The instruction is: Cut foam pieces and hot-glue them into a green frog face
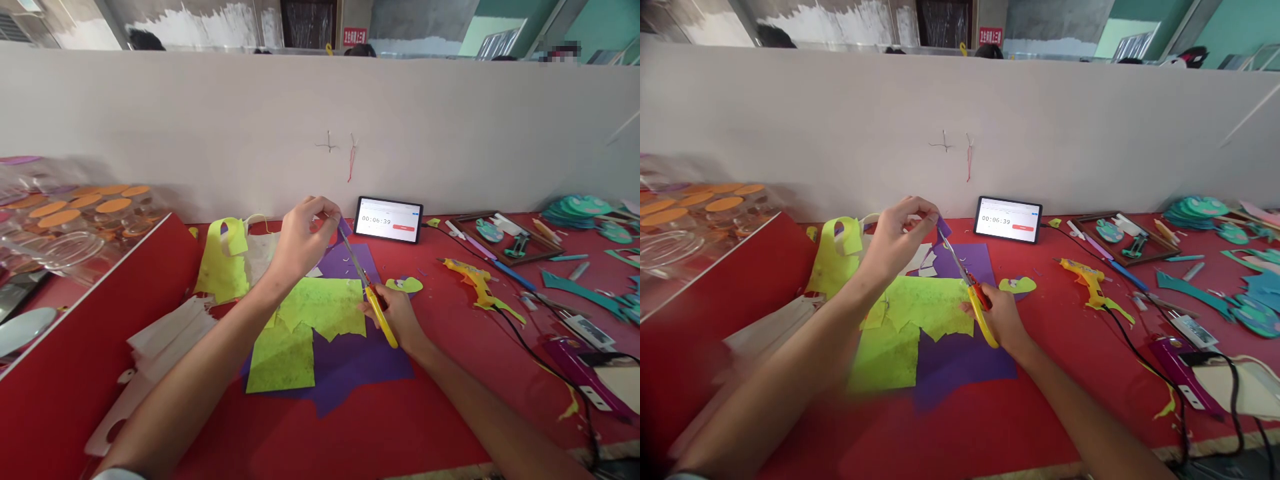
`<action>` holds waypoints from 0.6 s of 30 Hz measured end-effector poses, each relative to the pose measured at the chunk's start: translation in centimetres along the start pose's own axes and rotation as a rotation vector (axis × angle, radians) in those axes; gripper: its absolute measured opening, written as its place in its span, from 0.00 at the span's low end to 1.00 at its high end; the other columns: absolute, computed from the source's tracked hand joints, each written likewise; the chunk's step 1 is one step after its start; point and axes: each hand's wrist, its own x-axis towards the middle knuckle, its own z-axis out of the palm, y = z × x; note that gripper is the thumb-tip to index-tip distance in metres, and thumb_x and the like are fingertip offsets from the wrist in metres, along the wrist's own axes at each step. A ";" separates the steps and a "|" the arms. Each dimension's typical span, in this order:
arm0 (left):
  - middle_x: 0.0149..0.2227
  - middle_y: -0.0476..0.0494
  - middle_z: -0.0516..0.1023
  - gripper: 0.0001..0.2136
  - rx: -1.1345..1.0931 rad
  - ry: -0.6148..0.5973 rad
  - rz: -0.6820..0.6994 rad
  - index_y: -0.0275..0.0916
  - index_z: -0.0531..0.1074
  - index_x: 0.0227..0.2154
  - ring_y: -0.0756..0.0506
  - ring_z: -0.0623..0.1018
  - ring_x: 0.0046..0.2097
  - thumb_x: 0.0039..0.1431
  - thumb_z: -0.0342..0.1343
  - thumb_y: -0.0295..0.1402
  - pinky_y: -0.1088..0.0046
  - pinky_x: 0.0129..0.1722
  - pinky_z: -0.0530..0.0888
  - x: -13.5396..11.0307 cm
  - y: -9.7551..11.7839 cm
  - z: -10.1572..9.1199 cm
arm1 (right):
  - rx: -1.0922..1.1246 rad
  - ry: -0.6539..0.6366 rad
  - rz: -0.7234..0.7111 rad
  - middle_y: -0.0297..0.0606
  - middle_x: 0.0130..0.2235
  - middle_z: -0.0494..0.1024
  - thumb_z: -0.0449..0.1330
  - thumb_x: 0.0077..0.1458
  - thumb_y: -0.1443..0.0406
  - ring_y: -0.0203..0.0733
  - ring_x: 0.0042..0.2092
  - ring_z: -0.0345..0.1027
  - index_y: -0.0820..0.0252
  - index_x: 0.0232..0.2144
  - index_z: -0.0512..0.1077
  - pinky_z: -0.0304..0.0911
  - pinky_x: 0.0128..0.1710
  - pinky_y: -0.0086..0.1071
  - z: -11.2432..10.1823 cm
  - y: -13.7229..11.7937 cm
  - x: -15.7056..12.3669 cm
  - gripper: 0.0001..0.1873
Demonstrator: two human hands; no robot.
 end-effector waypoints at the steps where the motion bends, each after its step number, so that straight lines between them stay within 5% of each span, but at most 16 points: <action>1: 0.38 0.43 0.78 0.09 0.003 0.000 -0.001 0.40 0.76 0.34 0.46 0.76 0.40 0.61 0.50 0.26 0.67 0.39 0.73 0.0 0.0 0.0 | 0.001 0.000 -0.002 0.24 0.14 0.60 0.66 0.49 0.49 0.37 0.17 0.59 0.53 0.23 0.60 0.55 0.19 0.30 0.0 0.1 0.0 0.22; 18: 0.32 0.46 0.76 0.06 -0.041 0.092 -0.050 0.40 0.70 0.32 0.48 0.74 0.34 0.64 0.50 0.29 0.70 0.32 0.71 0.2 -0.8 0.0 | -0.044 0.004 0.055 0.27 0.15 0.62 0.67 0.46 0.48 0.36 0.18 0.57 0.55 0.21 0.62 0.49 0.18 0.29 0.1 -0.3 0.0 0.23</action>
